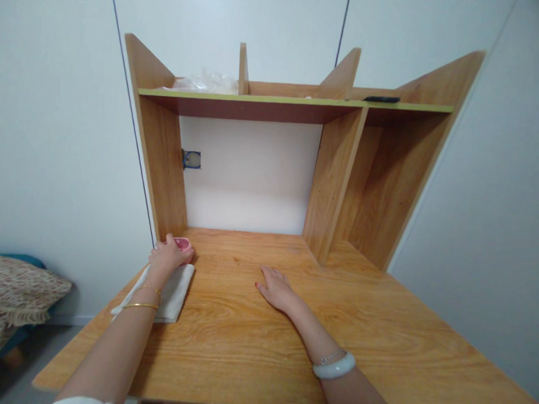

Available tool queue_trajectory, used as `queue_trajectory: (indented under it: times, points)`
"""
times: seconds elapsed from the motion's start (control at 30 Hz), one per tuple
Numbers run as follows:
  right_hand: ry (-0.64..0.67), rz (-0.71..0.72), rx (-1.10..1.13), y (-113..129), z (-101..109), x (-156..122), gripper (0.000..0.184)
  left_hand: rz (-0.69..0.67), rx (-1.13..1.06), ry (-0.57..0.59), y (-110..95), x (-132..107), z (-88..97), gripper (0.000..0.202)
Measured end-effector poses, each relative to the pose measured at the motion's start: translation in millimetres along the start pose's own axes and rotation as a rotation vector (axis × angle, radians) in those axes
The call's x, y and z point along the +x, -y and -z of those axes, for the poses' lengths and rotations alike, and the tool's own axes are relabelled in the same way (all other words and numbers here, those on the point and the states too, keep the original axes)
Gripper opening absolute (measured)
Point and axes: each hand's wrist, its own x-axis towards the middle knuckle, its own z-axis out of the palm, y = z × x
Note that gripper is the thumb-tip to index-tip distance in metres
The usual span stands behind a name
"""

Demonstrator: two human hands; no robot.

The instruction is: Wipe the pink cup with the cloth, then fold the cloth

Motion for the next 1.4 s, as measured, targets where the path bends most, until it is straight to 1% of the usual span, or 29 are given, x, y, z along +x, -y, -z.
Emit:
queue_trajectory:
  times: [0.1, 0.17, 0.27, 0.33, 0.4, 0.47, 0.57, 0.63, 0.77, 0.87, 1.2, 1.4]
  points:
    - [-0.005, 0.001, 0.002, 0, 0, 0, 0.057, -0.012, -0.059, 0.004, -4, -2, 2.0, 0.074]
    - [-0.001, -0.002, -0.003, 0, 0, 0, 0.058, -0.025, -0.090, 0.020, -12, -4, 5.4, 0.080]
    - [0.006, -0.006, -0.010, 0, 1, 1, 0.059, -0.117, -0.104, 0.060, -31, -11, 9.6, 0.084]
    - [0.008, -0.005, -0.012, 0, 1, 1, 0.059, -0.207, -0.125, 0.081, -46, -19, 8.9, 0.080]
    - [0.005, -0.004, -0.011, -1, 1, 1, 0.059, -0.271, -0.144, 0.094, -60, -29, 4.7, 0.080]
    - [0.001, -0.006, -0.007, -1, 1, 1, 0.060, -0.323, -0.138, 0.134, -71, -37, -2.3, 0.081]
    - [0.002, -0.017, -0.003, -1, 2, 2, 0.061, -0.385, -0.132, 0.154, -83, -44, -13.9, 0.083]
    - [0.004, -0.020, -0.002, -1, 2, 1, 0.062, -0.400, -0.128, 0.166, -89, -46, -20.7, 0.082]
    - [-0.003, -0.022, -0.004, 1, 3, 0, 0.062, -0.407, -0.123, 0.173, -96, -46, -30.8, 0.077]
    - [-0.002, -0.021, -0.012, 2, 4, 0, 0.061, -0.400, -0.124, 0.162, -98, -45, -34.9, 0.075]
    - [-0.037, -0.002, 0.010, 0, 0, 0, 0.060, -0.397, -0.151, 0.194, -100, -44, -35.8, 0.080]
    - [-0.022, 0.000, 0.005, -1, 0, 1, 0.060, -0.419, -0.172, 0.205, -102, -43, -37.3, 0.083]
